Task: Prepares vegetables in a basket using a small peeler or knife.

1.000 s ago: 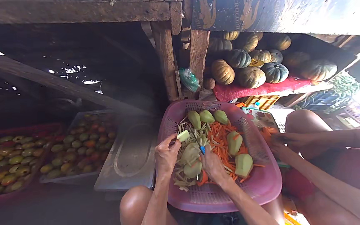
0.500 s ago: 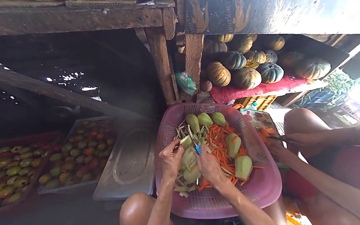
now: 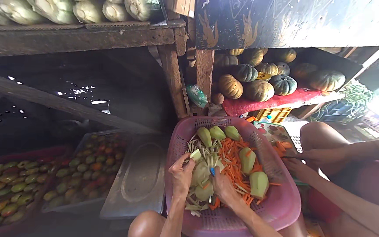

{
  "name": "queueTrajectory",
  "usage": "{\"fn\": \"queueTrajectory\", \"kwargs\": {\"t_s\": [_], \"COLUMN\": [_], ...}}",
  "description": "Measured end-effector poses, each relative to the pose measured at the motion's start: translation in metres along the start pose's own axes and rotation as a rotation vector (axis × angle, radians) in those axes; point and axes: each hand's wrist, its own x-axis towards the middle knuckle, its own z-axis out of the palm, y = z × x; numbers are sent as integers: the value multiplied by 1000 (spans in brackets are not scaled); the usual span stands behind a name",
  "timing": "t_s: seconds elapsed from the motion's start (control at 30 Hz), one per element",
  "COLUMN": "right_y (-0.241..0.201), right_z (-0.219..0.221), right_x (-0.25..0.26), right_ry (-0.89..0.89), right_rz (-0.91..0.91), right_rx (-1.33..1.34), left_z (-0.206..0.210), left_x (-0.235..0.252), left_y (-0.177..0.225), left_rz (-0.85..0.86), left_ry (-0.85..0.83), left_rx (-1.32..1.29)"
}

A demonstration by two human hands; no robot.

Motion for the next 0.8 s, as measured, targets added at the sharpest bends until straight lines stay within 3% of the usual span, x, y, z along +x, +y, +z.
{"fn": "queueTrajectory", "kwargs": {"t_s": [0.07, 0.2, 0.33, 0.4, 0.6, 0.73, 0.8], "right_y": [-1, -17, -1, 3, -18, -1, 4], "right_z": [-4, -13, 2, 4, -9, 4, 6], "right_x": [-6, -24, -6, -4, -22, -6, -5], "right_ry": [50, 332, 32, 13, 372, 37, 27], "right_rz": [-24, -266, -41, -4, -303, 7, 42], "right_rx": [29, 52, 14, 27, 17, -51, -47], "left_z": [-1, 2, 1, -1, 4, 2, -1], "left_x": [0, -4, -1, 2, -5, -4, -2], "left_y": [-2, -1, 1, -2, 1, 3, 1], "left_rz": [-18, 19, 17, 11, 46, 7, -7], "left_ry": [-3, -16, 16, 26, -26, -6, -3], "left_rx": [14, 71, -13, 5, 132, 91, 82]}}
